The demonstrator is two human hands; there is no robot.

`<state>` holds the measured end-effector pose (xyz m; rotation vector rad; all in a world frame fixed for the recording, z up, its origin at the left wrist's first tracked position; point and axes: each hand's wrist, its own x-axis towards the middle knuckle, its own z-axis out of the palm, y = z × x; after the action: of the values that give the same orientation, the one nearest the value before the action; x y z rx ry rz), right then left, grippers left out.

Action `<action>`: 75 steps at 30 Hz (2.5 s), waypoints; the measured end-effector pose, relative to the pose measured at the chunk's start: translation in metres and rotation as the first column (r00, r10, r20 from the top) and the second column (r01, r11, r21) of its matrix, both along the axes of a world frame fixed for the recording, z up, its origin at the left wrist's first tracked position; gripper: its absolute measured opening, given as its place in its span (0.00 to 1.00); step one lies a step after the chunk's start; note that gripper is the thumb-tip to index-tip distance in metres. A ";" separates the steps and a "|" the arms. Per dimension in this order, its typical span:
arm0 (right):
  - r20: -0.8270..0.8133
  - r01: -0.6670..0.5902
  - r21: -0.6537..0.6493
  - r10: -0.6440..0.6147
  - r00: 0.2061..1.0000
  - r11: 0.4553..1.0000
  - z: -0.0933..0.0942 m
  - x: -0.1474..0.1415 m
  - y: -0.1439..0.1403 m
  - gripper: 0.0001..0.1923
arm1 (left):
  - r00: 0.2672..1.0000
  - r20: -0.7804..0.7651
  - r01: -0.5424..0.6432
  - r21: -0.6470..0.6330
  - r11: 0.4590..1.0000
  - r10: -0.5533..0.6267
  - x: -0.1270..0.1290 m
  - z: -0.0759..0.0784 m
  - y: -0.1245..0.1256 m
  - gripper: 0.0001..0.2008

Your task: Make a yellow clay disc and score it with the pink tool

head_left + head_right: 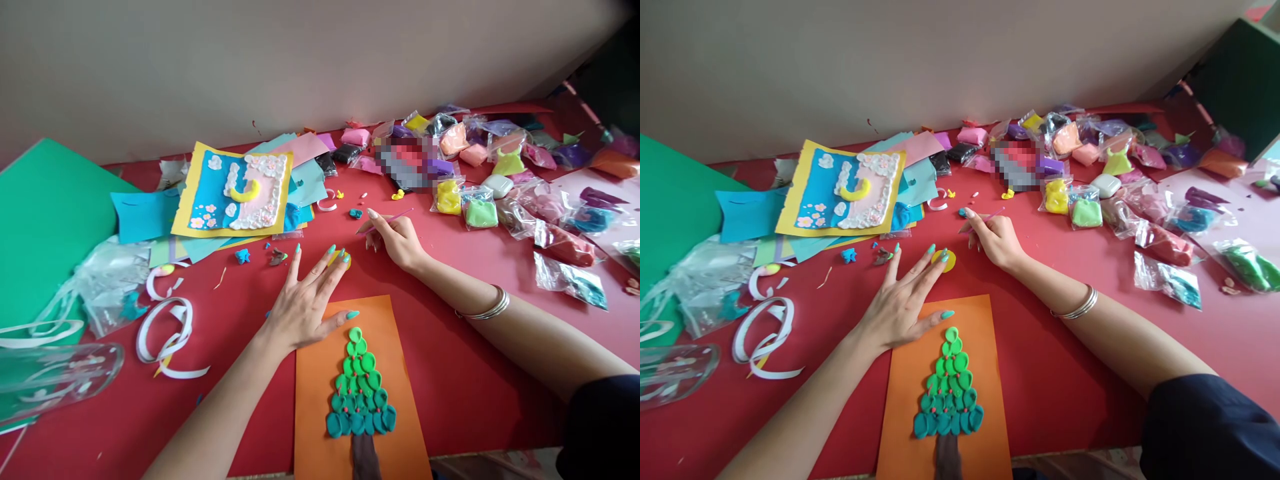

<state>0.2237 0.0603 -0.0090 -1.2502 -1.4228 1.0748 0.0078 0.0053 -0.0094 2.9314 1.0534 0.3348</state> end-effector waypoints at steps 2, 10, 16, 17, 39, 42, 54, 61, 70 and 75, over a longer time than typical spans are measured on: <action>0.007 0.003 -0.005 -0.003 1.000 1.000 0.000 0.000 0.000 0.33 | 1.000 -0.003 0.007 -0.020 1.000 -0.008 0.001 0.000 0.000 0.38; 0.005 0.007 -0.002 -0.007 1.000 1.000 0.000 0.000 0.000 0.32 | 1.000 0.012 -0.009 -0.029 1.000 0.009 0.000 0.000 0.000 0.38; 0.005 0.016 0.008 -0.016 1.000 1.000 -0.001 0.000 0.000 0.33 | 0.998 0.027 -0.052 0.040 0.998 0.051 0.000 -0.002 -0.002 0.38; 0.003 0.016 0.005 -0.016 1.000 1.000 -0.001 0.000 0.000 0.33 | 0.998 0.024 -0.057 0.033 0.998 0.057 0.000 -0.002 -0.002 0.38; -0.008 0.005 -0.006 -0.005 1.000 1.000 0.001 -0.001 0.000 0.33 | 0.953 0.008 -0.304 0.026 0.952 0.304 0.004 -0.006 -0.002 0.36; 0.002 0.002 -0.008 -0.002 1.000 1.000 0.000 -0.001 0.001 0.33 | 0.946 0.015 -0.323 0.023 0.946 0.323 0.006 -0.006 -0.001 0.39; 0.465 -0.365 0.399 0.158 0.871 0.841 0.000 -0.002 -0.012 0.28 | 0.948 0.045 -0.316 0.025 0.949 0.314 0.006 -0.008 0.001 0.43; 0.733 -0.544 0.400 0.099 0.673 0.738 -0.004 -0.002 -0.012 0.20 | 0.952 0.068 -0.303 0.038 0.952 0.300 0.002 -0.010 0.001 0.43; 0.685 -0.515 0.443 0.094 0.723 0.734 -0.003 0.000 -0.013 0.21 | 0.965 -0.010 -0.262 0.045 0.964 0.263 0.005 -0.005 -0.003 0.33; 0.692 -0.487 0.492 0.016 0.722 0.722 -0.002 0.000 -0.014 0.20 | 0.969 0.009 -0.246 0.072 0.967 0.246 0.004 -0.006 -0.002 0.32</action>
<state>0.2241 0.0460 -0.0114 -0.9105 -2.3287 0.1882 0.0118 0.0032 -0.0154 2.8634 1.4395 0.3833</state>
